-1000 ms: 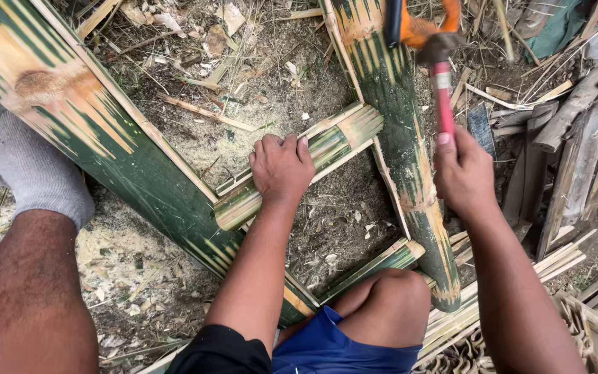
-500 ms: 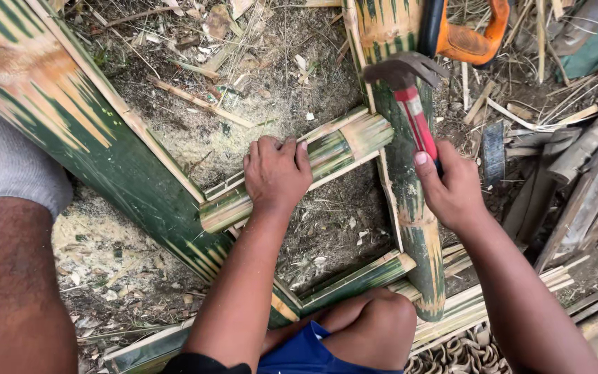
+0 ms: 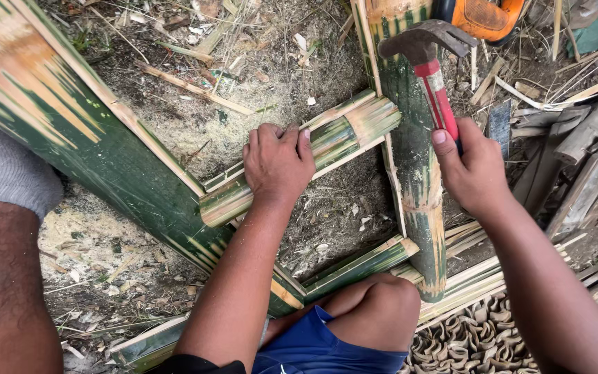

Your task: The person assembles a bamboo structure by hammering nails into joints and sawing bamboo strips to fit. They use a hammer and hand saw to secure and trim bamboo pieces, working on the ground.

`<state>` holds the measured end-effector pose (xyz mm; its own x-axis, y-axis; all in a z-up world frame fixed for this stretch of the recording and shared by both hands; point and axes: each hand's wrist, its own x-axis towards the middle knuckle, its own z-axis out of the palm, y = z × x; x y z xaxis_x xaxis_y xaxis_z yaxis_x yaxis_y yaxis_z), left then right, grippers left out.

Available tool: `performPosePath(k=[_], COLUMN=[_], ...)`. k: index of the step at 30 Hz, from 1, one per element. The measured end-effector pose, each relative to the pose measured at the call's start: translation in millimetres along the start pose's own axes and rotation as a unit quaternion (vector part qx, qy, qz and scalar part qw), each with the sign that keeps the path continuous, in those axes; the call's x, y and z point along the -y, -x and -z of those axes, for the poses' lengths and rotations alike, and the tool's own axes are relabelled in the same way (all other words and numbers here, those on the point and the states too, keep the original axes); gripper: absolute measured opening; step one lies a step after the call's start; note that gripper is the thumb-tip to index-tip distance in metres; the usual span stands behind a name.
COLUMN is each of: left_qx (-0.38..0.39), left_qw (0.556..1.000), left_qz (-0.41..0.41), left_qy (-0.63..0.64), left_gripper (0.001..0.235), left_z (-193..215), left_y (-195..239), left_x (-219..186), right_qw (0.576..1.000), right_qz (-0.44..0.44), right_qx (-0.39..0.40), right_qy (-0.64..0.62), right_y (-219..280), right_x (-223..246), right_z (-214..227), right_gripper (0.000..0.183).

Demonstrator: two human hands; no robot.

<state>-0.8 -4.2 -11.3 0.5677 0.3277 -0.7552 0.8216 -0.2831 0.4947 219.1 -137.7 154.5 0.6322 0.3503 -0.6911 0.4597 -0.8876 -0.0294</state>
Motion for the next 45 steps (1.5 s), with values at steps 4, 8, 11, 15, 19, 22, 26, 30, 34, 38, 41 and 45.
performPosePath(k=[4, 8, 11, 15, 19, 22, 26, 30, 34, 38, 41, 45], left_qx=[0.034, -0.015, -0.028, 0.048, 0.070, 0.036, 0.013, 0.059, 0.046, 0.026, 0.016, 0.032], left_qw=[0.999, 0.999, 0.999, 0.997, 0.995, 0.997, 0.998, 0.997, 0.998, 0.999, 0.998, 0.998], left_qz=[0.004, -0.026, -0.022, -0.019, -0.006, -0.007, -0.019, -0.016, -0.024, -0.027, -0.029, -0.029], left_qy=[0.021, 0.028, 0.033, 0.065, 0.073, 0.064, 0.057, 0.040, 0.032, 0.038, 0.046, 0.039], left_gripper=[0.049, 0.046, 0.046, 0.048, 0.048, 0.047, 0.048, 0.051, 0.050, 0.048, 0.048, 0.049], left_z=[1.7, 4.5, 12.3, 12.6, 13.9, 19.3, 13.4, 7.6, 8.1, 12.4, 15.2, 13.9], left_y=[-0.5, 2.2, 9.3, 1.1, 1.0, 5.2, 2.0, -0.6, -2.0, 3.5, 1.5, 3.0], left_x=[6.1, -1.1, 2.9, 2.9, 2.9, 6.1, -0.8, 6.7, 6.0, 3.4, 3.2, 5.1], right_qw=[0.999, 0.996, 0.994, 0.990, 0.993, 0.990, 0.988, 0.973, 0.962, 0.977, 0.988, 0.989], right_qz=[0.022, 0.050, -0.009, -0.026, -0.032, -0.029, 0.049, -0.017, -0.052, 0.000, 0.018, 0.098], right_qx=[0.043, 0.057, 0.083, 0.094, 0.106, 0.128, 0.134, 0.217, 0.236, 0.185, 0.128, 0.038], right_qy=[0.002, 0.037, -0.073, -0.098, -0.046, -0.051, 0.067, 0.077, 0.126, 0.105, 0.085, 0.106], right_y=[-6.0, -9.9, -2.6, 1.4, 2.4, -2.4, -16.8, -38.7, -58.1, -58.6, -47.1, -32.4], right_x=[20.8, 45.1, 71.6, 79.6, 83.4, 97.6, 102.0, 98.3, 96.5, 88.7, 67.4, 41.8], right_z=[17.0, 43.6, 41.9, 33.0, 28.2, 32.2, 55.3, 75.1, 70.6, 15.2, -31.3, -75.4], right_gripper=[0.038, 0.038, 0.036, 0.035, 0.036, 0.035, 0.035, 0.037, 0.030, 0.035, 0.036, 0.037])
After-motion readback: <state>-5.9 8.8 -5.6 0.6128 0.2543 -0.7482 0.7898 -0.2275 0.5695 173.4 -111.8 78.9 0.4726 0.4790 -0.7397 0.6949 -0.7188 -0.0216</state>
